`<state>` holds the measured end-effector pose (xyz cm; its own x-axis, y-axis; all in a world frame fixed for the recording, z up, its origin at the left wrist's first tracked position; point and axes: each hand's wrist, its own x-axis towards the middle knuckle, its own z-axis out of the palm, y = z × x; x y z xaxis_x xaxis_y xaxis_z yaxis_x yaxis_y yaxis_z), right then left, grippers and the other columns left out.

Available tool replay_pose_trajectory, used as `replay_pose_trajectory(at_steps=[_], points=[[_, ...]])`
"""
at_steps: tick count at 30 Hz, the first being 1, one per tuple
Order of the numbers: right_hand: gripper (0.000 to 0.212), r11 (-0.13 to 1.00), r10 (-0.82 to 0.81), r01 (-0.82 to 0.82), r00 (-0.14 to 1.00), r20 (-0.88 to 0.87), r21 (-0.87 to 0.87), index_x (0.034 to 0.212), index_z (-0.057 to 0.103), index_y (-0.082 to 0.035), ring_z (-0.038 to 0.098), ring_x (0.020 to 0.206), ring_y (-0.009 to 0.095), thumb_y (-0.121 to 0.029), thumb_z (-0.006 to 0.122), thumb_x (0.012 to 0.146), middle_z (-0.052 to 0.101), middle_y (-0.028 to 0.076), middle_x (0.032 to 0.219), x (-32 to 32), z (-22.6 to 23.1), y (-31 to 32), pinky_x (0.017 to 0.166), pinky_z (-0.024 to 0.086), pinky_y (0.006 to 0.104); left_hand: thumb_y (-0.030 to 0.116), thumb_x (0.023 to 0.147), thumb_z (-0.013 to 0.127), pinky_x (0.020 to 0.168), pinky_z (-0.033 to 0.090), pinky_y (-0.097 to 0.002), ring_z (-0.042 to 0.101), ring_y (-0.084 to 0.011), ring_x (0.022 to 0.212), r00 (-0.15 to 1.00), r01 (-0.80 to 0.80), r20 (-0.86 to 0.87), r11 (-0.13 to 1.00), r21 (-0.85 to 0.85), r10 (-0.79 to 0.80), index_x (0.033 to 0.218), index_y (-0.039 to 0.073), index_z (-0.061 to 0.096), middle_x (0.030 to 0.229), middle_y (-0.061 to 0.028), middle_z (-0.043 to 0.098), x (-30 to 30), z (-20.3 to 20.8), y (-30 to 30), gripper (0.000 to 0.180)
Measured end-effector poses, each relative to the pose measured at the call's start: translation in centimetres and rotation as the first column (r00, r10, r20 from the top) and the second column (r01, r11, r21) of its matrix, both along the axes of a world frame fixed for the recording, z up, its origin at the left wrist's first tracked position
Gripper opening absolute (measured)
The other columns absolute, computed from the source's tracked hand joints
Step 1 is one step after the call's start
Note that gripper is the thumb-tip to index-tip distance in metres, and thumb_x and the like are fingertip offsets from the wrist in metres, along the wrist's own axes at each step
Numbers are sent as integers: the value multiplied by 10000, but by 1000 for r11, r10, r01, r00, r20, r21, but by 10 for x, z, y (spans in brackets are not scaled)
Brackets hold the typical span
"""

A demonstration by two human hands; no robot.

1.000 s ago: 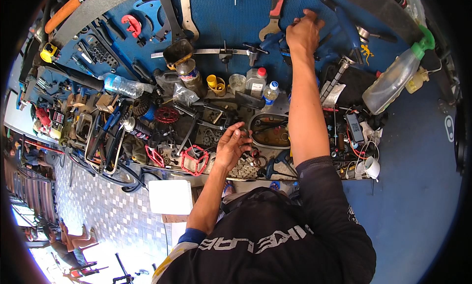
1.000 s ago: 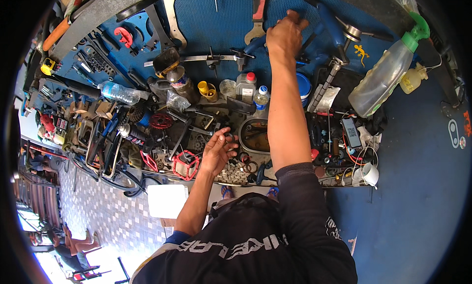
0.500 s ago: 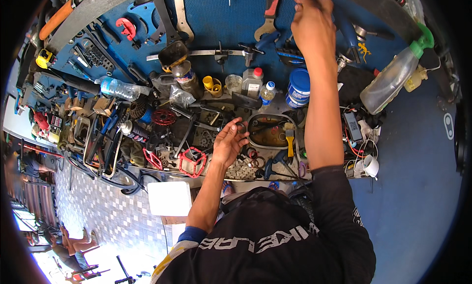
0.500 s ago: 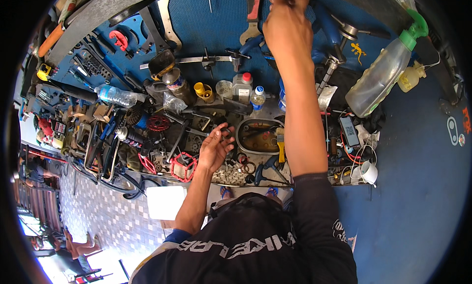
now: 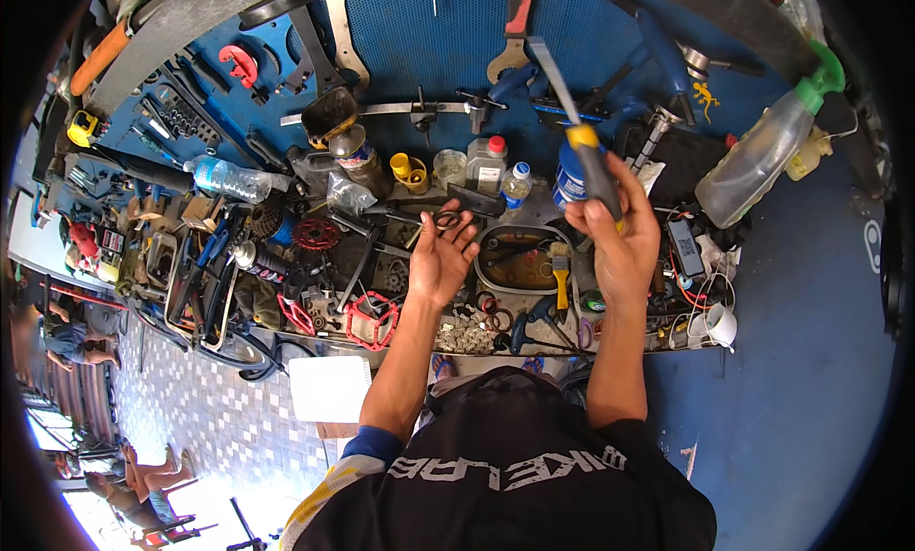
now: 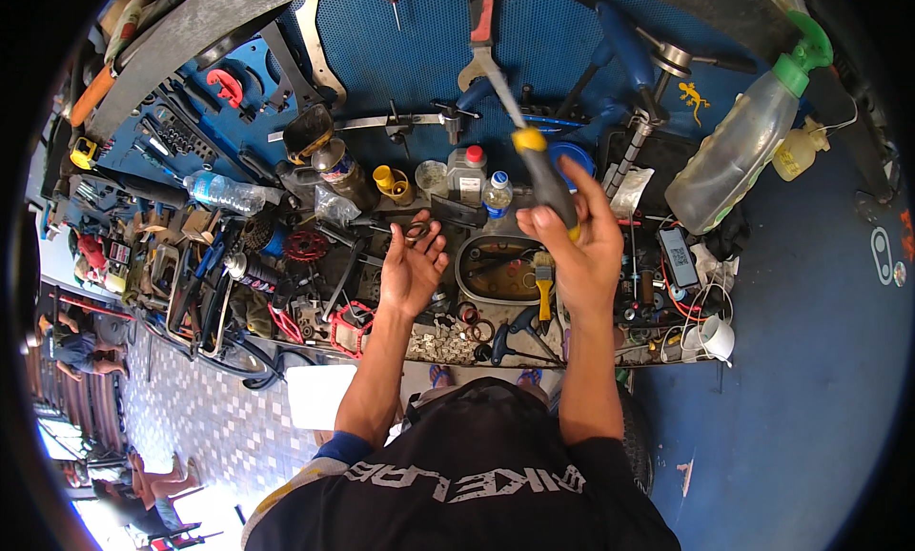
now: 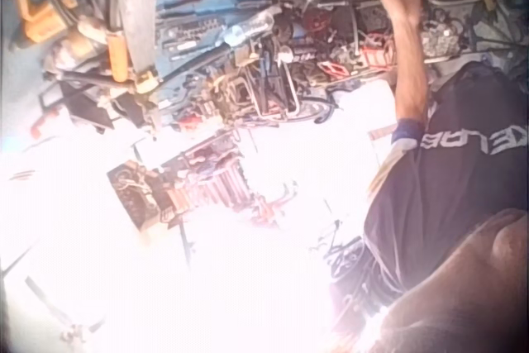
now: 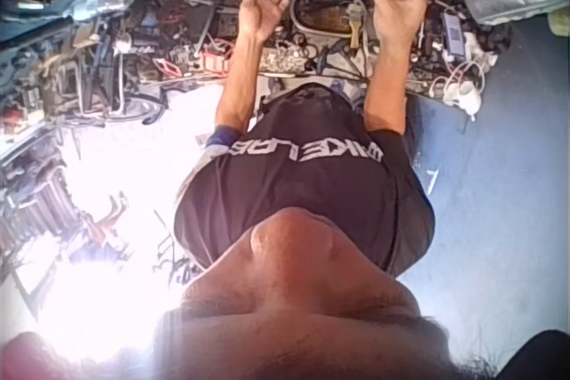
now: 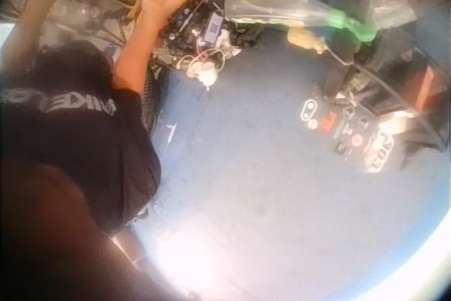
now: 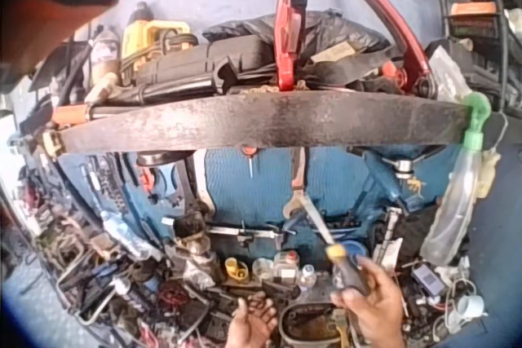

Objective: The person scrubs small mechanical parts in a metal tray filled with liquid using a yellow brush. They repeatedly pick up parts, scrub them, and place them back into the tray. The person also uses a screwdriver to manipulate a part briefly.

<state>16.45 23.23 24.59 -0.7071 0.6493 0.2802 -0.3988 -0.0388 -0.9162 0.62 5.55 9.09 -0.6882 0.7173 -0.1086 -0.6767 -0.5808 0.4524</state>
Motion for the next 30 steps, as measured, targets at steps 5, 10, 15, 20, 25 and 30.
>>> replay_pose_trajectory(at_steps=[5, 10, 15, 20, 25, 30], points=[[511, 641, 281, -464, 883, -376, -611, 1453, 456, 46, 727, 1146, 363, -86, 653, 1000, 590, 150, 1321, 42, -74, 0, 896, 676, 427, 564, 1118, 419, 980, 485, -396, 604, -215, 1097, 996, 11, 92, 1000, 17, -12, 1387, 104, 600, 1154, -42, 656, 3, 3, 13, 563], [419, 915, 374, -299, 881, 289, -271, 1377, 529, -32, 666, 811, 182, -135, 677, 999, 650, 76, 1081, 75, -105, -21, 661, 521, 310, 490, 1153, 315, 1006, 465, -413, 580, -221, 1080, 989, 32, 143, 999, 26, -36, 1311, 92, 629, 1043, -33, 608, 2, -1, 23, 531], [380, 913, -37, -220, 793, 608, 343, 1268, 632, 1, 685, 746, 268, -277, 695, 1017, 709, 118, 907, 81, -98, -47, 682, 521, 383, 457, 1146, 347, 1010, 467, -415, 591, -236, 1058, 981, 5, 195, 1000, -20, -1, 1269, 74, 644, 989, -33, 597, 1, -6, 34, 501], [358, 860, -138, -254, 719, 681, 443, 1244, 637, -13, 709, 966, 476, -284, 665, 1012, 732, 249, 1037, 74, -95, -63, 817, 553, 506, 458, 1136, 366, 952, 494, -416, 606, -247, 1013, 975, -5, 222, 998, -64, 19, 1226, 64, 653, 939, -31, 579, 8, -6, 50, 495], [407, 783, -296, -165, 749, 593, 599, 1320, 626, -41, 715, 932, 465, -299, 670, 1008, 732, 245, 1074, 58, -110, -69, 807, 564, 518, 446, 1125, 381, 864, 513, -403, 617, -249, 938, 972, 35, 236, 997, -68, -18, 1148, 67, 645, 877, -36, 553, 15, -5, 58, 462], [452, 747, -337, -187, 721, 606, 638, 1351, 611, 2, 709, 955, 476, -275, 663, 998, 713, 265, 1146, 51, -104, -67, 824, 566, 530, 426, 1123, 368, 823, 497, -389, 583, -231, 879, 979, 45, 203, 998, -50, -34, 1115, 69, 620, 852, -33, 529, 17, 4, 61, 437]])
